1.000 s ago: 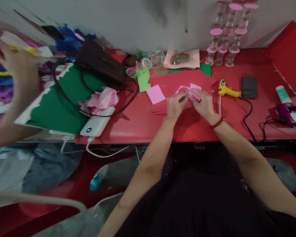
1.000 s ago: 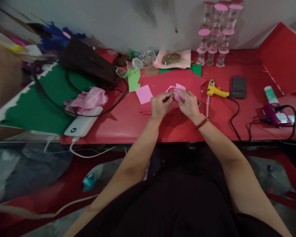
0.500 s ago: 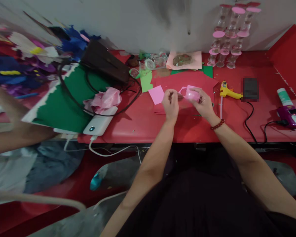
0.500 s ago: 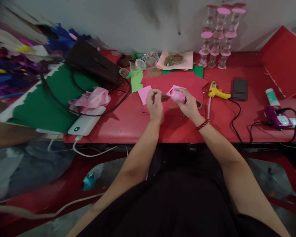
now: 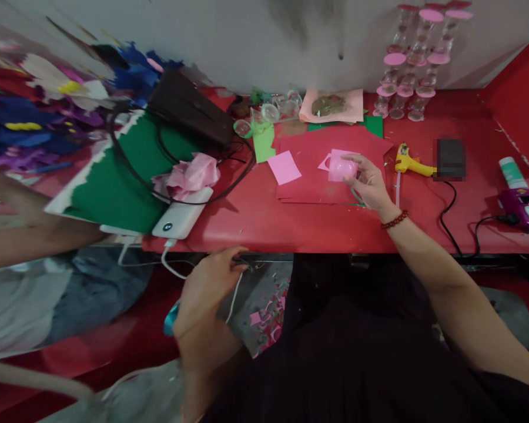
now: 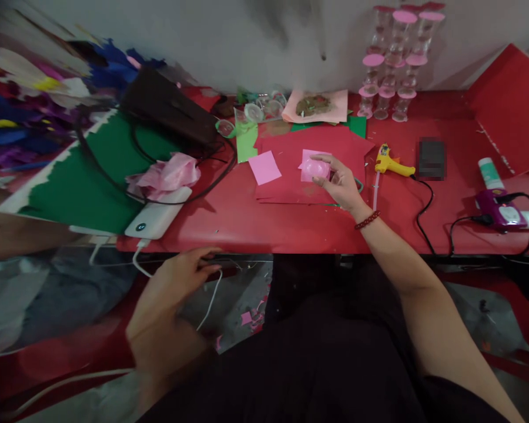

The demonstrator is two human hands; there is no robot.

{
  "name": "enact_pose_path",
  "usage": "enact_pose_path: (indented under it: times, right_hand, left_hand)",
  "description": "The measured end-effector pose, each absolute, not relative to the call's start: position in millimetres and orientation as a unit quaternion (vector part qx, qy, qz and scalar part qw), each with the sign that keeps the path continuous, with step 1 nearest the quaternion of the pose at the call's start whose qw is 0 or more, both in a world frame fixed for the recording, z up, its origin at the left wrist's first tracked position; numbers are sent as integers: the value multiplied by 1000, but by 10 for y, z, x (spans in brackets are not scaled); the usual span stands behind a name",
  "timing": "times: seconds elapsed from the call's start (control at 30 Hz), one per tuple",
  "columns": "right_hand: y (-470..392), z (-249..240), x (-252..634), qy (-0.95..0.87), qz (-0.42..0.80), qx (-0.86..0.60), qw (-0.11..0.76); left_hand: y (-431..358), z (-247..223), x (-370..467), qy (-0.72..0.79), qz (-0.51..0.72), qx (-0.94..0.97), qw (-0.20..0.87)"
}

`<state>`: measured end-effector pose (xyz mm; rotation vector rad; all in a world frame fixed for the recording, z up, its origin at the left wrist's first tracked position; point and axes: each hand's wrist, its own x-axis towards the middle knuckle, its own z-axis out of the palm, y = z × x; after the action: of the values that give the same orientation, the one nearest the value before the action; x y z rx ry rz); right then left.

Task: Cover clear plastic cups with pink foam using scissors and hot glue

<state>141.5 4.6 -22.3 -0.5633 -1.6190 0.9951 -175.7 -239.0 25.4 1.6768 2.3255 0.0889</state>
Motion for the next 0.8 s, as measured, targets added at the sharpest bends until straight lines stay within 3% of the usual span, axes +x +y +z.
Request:
enact_pose_path:
  times: [0.1,0.17,0.27,0.4,0.53,0.63,0.8]
  right_hand:
    - [28,-195,1429,-681,437,-239,537]
    - [13,-185,1427,-679,451,-238,528]
    - [2,-192,1415,-679,458,-243,520]
    - [15,-240,1403,-694,406,-264,532]
    - [5,-269,1417,-723,273,-311,554]
    - [-19,-275,1427,-743,177,-338,551]
    - [-20,-312,1425,-745,138,-375,533]
  left_hand:
    - [-2443,367,-1712,833,40,547,65]
    - [-2347,433,-1598,815,121,567,5]
    - [-2036,501,-1315,733,269,625,0]
    - [-1437,475,-809,607,409,676,86]
    - [-810,253,-391,546,529,624,181]
    - [-463,49,-208,504,561,567,332]
    - [-232,-125,-66,437,588,530,426]
